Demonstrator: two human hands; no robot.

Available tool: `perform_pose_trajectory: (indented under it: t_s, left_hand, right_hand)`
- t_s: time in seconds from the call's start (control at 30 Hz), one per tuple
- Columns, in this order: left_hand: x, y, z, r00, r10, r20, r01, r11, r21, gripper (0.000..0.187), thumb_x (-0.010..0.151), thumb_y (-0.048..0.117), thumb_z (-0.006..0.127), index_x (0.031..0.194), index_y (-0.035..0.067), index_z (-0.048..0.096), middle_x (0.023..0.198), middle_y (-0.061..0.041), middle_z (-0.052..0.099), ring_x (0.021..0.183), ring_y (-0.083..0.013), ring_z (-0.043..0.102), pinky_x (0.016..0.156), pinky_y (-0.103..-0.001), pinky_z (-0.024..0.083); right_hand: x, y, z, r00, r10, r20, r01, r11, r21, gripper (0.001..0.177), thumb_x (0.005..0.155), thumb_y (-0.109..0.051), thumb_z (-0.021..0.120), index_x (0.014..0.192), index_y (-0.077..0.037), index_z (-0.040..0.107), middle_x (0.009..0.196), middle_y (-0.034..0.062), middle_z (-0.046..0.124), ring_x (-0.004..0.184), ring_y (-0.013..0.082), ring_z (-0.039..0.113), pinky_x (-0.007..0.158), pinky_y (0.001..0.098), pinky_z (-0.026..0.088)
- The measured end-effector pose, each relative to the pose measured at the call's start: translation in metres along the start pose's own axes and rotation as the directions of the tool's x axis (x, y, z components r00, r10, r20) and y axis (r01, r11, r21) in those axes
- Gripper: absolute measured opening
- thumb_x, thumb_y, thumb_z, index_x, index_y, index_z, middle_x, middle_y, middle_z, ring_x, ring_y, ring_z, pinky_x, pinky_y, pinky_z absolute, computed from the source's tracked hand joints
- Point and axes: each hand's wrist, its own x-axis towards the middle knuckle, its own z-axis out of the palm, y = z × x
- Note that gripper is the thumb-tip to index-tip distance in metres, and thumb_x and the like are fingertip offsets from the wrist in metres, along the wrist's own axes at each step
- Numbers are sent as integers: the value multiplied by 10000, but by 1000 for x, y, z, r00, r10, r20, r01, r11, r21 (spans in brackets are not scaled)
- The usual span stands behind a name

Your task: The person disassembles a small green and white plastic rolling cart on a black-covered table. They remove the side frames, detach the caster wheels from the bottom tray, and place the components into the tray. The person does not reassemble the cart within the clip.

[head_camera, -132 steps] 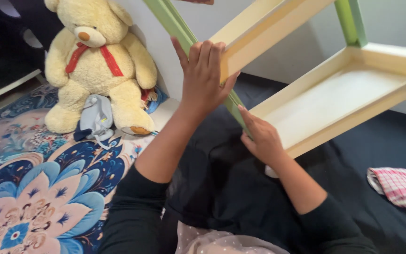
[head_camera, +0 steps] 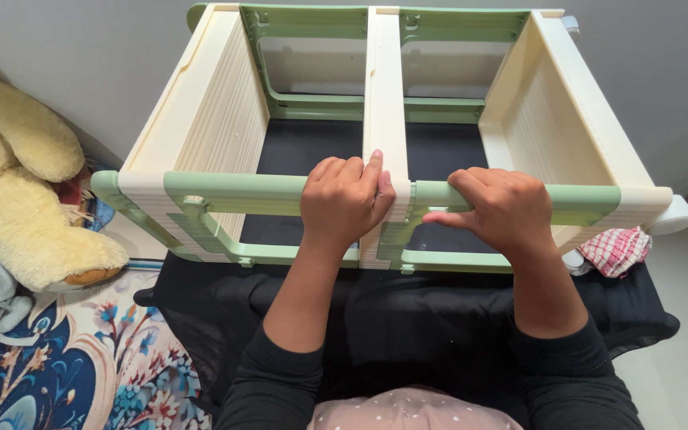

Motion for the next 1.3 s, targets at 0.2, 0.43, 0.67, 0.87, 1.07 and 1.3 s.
perform_pose_trajectory:
  t_s: [0.2, 0.43, 0.67, 0.87, 1.07, 1.3]
  left_hand:
    - [-1, -1, 2, 1000, -9, 14, 9, 1000, -7, 257, 900, 214, 649, 1016, 63, 822, 677, -29, 564, 674, -220, 603, 859, -362, 534]
    - [-71, -2, 18, 994, -107, -28, 108, 993, 43, 528, 1063, 437, 593, 1444, 78, 531, 1331, -135, 496, 1311, -354, 440, 1168, -543, 319]
    - [-150, 4, 35, 977, -214, 1, 212, 965, -156, 551, 1067, 379, 568, 1434, 10, 387, 1426, -231, 437, 1377, -439, 418, 1172, -568, 335]
    - [-158, 4, 53, 918, -189, 348, 294, 915, -277, 391, 1020, 383, 622, 1138, 19, 538, 678, -83, 628, 602, -299, 608, 593, -405, 449]
    - [-166, 2, 61, 943, -164, 291, 242, 936, -257, 391, 1011, 388, 637, 1039, 12, 535, 631, -65, 596, 540, -285, 576, 546, -397, 432]
    - [-174, 5, 63, 937, -177, 301, 245, 947, -206, 426, 1003, 441, 616, 1012, 20, 549, 628, -74, 608, 527, -277, 589, 513, -386, 455]
  right_hand:
    - [-3, 1, 5, 1000, 10, -8, -10, 1000, 6, 591, 800, -692, 695, 797, -105, 635, 614, -8, 534, 540, 175, 572, 507, 324, 410]
    - [-73, -18, 52, 912, 16, -409, 21, 996, 86, 392, 962, -358, 791, 1200, -98, 621, 1130, 169, 578, 1082, 323, 592, 932, 451, 517]
    - [-116, -67, 123, 971, 234, -51, -199, 907, 372, 483, 987, -282, 696, 1331, 15, 534, 1210, 217, 652, 1130, 389, 646, 950, 477, 531]
    - [-108, -80, 158, 934, 351, 66, -321, 743, 587, 602, 1037, -385, 620, 1328, 122, 473, 991, 228, 696, 828, 387, 716, 654, 427, 564]
    - [-118, -76, 191, 933, 359, 37, -345, 856, 385, 704, 1046, -415, 594, 1271, 241, 471, 716, 183, 663, 571, 350, 672, 490, 409, 509]
    - [-130, -77, 196, 926, 378, 7, -352, 856, 379, 669, 1039, -450, 594, 1196, 194, 506, 669, 145, 656, 540, 320, 667, 467, 385, 495]
